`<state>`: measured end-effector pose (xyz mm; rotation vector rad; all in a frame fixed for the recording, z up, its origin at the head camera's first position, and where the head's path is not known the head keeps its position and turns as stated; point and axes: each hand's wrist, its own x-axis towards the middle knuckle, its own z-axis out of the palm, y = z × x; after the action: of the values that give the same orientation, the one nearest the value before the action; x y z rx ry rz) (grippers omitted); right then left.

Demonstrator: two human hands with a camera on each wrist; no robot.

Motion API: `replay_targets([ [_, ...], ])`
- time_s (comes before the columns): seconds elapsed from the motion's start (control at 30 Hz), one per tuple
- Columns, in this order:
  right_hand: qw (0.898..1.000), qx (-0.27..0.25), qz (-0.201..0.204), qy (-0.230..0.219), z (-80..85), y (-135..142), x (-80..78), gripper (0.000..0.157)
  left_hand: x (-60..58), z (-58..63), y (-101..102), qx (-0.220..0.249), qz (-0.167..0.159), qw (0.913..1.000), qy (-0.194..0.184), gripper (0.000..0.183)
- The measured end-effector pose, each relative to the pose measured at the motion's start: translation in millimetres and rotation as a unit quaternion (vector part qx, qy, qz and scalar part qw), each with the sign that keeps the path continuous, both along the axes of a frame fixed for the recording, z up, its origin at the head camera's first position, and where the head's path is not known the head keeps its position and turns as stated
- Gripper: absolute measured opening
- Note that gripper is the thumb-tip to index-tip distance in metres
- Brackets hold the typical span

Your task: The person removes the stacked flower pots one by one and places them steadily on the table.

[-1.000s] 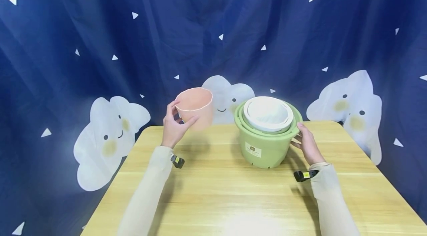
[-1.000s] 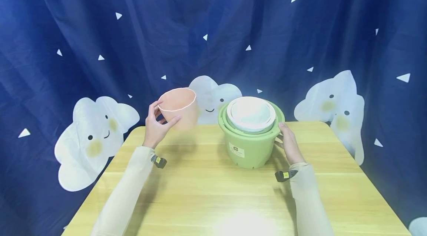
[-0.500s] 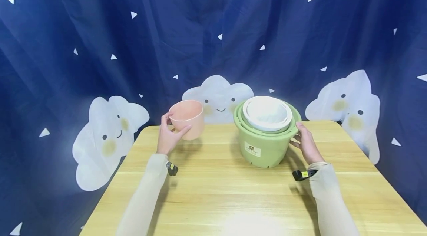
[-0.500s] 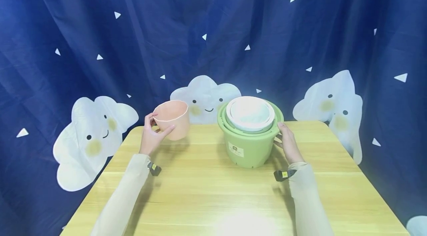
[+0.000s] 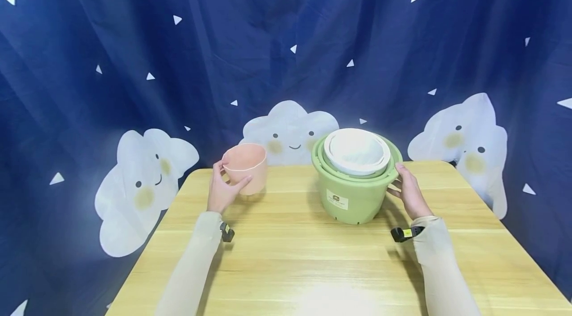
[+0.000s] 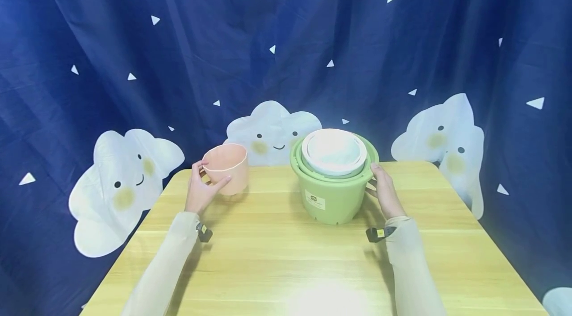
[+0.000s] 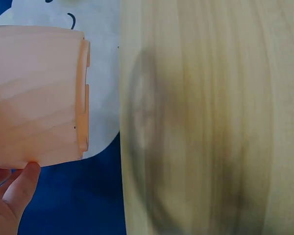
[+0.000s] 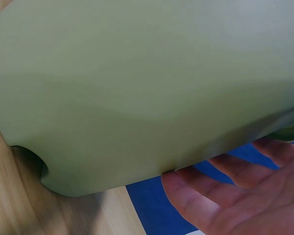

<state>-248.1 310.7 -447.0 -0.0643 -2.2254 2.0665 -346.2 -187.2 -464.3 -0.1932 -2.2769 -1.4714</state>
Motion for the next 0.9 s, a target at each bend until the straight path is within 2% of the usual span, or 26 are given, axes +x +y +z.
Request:
replay_targets([
  [0.9, 1.000, -0.016, -0.006, 0.000, -4.5, 2.6, -3.6, 0.065, -5.3, -33.2, -21.2, -0.048, 0.021, 0.9982, -0.029, 0.095],
])
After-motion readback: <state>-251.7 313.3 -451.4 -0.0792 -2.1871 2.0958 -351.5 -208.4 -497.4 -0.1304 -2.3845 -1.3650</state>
